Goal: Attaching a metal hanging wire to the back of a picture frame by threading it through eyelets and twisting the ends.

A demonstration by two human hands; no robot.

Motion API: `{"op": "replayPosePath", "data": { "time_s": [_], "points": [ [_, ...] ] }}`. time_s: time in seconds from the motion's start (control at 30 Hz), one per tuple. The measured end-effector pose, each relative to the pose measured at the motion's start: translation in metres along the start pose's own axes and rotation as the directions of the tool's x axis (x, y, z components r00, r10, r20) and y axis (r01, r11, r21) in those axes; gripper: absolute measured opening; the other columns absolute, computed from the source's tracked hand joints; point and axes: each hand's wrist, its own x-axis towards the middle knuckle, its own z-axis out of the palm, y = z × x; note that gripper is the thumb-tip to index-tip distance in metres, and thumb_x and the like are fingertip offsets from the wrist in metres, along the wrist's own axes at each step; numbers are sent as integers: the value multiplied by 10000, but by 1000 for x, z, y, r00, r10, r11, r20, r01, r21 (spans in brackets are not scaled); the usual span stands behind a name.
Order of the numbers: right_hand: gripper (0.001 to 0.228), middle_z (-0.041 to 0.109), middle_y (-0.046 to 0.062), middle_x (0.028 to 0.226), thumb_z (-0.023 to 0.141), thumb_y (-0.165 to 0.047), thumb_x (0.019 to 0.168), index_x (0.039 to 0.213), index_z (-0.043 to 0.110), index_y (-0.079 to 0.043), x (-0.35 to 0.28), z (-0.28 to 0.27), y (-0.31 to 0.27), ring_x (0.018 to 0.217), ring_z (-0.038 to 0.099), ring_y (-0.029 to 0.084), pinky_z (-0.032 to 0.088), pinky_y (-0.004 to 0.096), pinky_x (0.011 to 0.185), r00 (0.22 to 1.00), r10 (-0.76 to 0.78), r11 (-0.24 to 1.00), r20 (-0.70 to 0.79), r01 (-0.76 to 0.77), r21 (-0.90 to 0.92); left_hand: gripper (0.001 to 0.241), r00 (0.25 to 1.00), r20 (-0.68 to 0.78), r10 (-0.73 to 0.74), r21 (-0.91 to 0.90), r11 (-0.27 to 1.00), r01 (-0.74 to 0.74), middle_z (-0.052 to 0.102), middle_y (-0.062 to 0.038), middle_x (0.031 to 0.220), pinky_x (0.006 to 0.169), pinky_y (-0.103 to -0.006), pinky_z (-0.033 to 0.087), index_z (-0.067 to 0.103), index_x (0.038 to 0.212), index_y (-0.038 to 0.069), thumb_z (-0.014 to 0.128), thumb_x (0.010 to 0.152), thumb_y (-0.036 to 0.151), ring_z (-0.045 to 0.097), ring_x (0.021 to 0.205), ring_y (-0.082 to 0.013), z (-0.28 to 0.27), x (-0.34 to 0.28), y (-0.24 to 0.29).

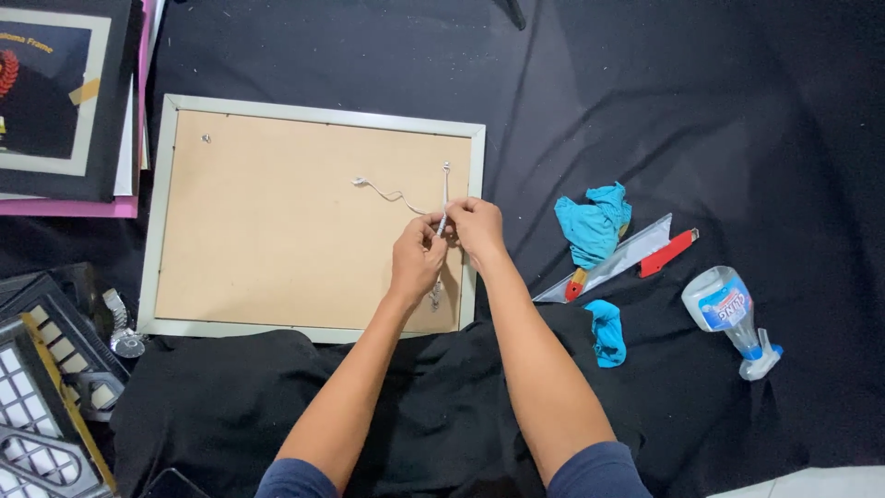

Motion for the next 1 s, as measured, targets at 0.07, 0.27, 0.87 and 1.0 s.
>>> {"op": "replayPosePath", "data": {
  "time_s": [0.07,0.27,0.87,1.0],
  "points": [
    [216,714,114,769,653,-137,864,975,765,10,-1,0,-3,650,722,163,591,258,510,1000,26,999,-13,-27,-21,88,1000,-11,-28,-20,999,28,752,-113,1065,788,-357,565,592,830,53,574,864,132,707,928,-226,0,0,0],
    [206,687,128,653,604,-123,811,857,748,17,11,-2,11,543,700,195,584,309,472,993,118,991,-31,-119,-53,89,992,-19,-123,-202,972,117,742,-130,1183,815,-346,555,542,808,37,574,855,106,687,951,-185,4,-2,-1],
    [485,714,119,828,705,-11,811,1276,570,15,7,5,-13,648,688,131,619,236,584,980,200,905,-18,-177,388,75,993,-45,-105,-340,937,83,706,-153,1257,861,-341,531,531,795,36,567,852,68,671,1040,-177,7,-2,-8],
    [509,706,118,806,736,-18,778,1264,590,2,11,6,-3,629,665,116,607,224,553,981,192,936,-16,-178,304,78,993,-51,-102,-357,931,77,706,-144,1257,870,-330,530,531,790,56,573,854,67,656,1040,-160,9,-1,-12]
  ]
}}
